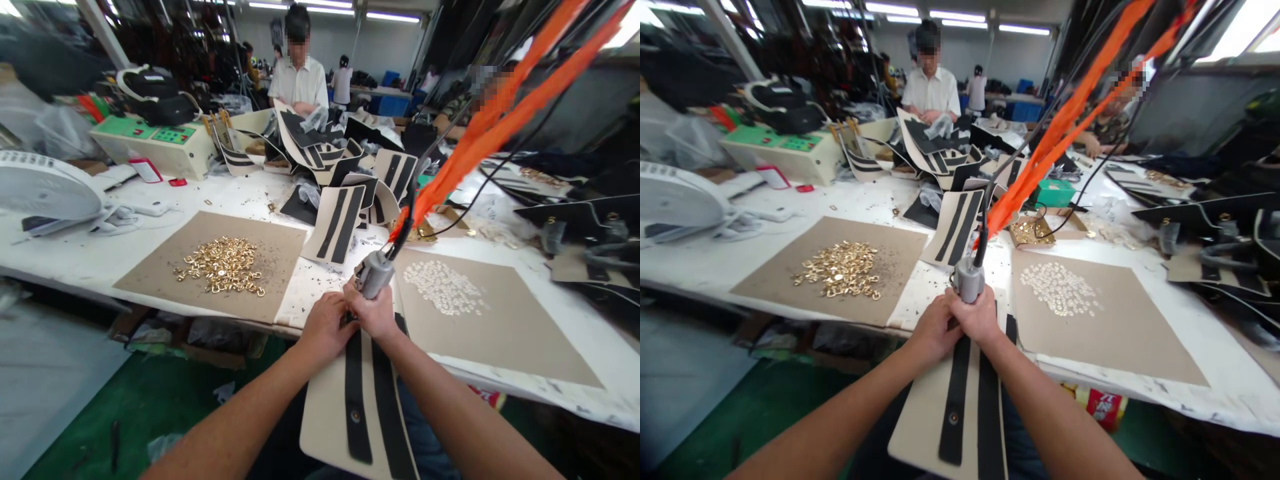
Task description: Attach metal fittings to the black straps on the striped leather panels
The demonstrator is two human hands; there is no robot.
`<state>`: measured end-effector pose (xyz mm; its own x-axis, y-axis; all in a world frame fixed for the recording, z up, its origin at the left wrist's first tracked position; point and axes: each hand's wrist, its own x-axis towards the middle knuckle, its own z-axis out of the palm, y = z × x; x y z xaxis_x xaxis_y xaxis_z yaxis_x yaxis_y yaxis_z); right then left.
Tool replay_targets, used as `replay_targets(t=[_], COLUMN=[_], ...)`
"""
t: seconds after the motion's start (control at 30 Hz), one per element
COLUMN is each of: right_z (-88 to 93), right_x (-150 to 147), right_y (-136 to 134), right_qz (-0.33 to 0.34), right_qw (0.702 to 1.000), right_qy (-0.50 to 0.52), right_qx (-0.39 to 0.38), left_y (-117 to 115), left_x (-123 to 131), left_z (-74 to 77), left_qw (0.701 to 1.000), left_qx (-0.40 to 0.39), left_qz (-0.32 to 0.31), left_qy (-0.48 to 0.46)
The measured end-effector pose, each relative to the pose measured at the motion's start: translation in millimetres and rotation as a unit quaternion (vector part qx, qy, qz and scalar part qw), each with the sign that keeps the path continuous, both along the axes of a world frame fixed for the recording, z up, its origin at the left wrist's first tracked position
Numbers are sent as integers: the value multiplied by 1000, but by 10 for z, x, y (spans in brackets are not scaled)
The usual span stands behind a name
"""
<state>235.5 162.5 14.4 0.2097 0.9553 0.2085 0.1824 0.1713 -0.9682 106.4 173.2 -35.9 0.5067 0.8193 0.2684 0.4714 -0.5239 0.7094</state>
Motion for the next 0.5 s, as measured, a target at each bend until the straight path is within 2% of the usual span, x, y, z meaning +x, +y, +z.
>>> replay_targets(t=[0.1, 0.2, 0.3, 0.4, 0.5], right_z=[82, 249, 484, 599, 435], right_x=[-28, 40, 224, 513, 837], right_y=[-63, -187, -369, -571, -796], right_qz=[1, 16, -37, -120, -170], right_qw=[1000, 999, 997, 992, 959], right_qy=[-2, 35, 56, -47, -217], right_qx=[8, 19, 32, 1, -73], left_y=[-21, -59, -95, -105, -101], left_x=[1, -3, -8, 2, 18], left_z=[30, 53, 71, 86, 86], left_qw=[1000, 999, 999, 999, 999], left_qx=[27, 42, 45, 38, 36], left_qz=[-2, -2, -5, -10, -10], left_qy=[4, 3, 0, 4, 8])
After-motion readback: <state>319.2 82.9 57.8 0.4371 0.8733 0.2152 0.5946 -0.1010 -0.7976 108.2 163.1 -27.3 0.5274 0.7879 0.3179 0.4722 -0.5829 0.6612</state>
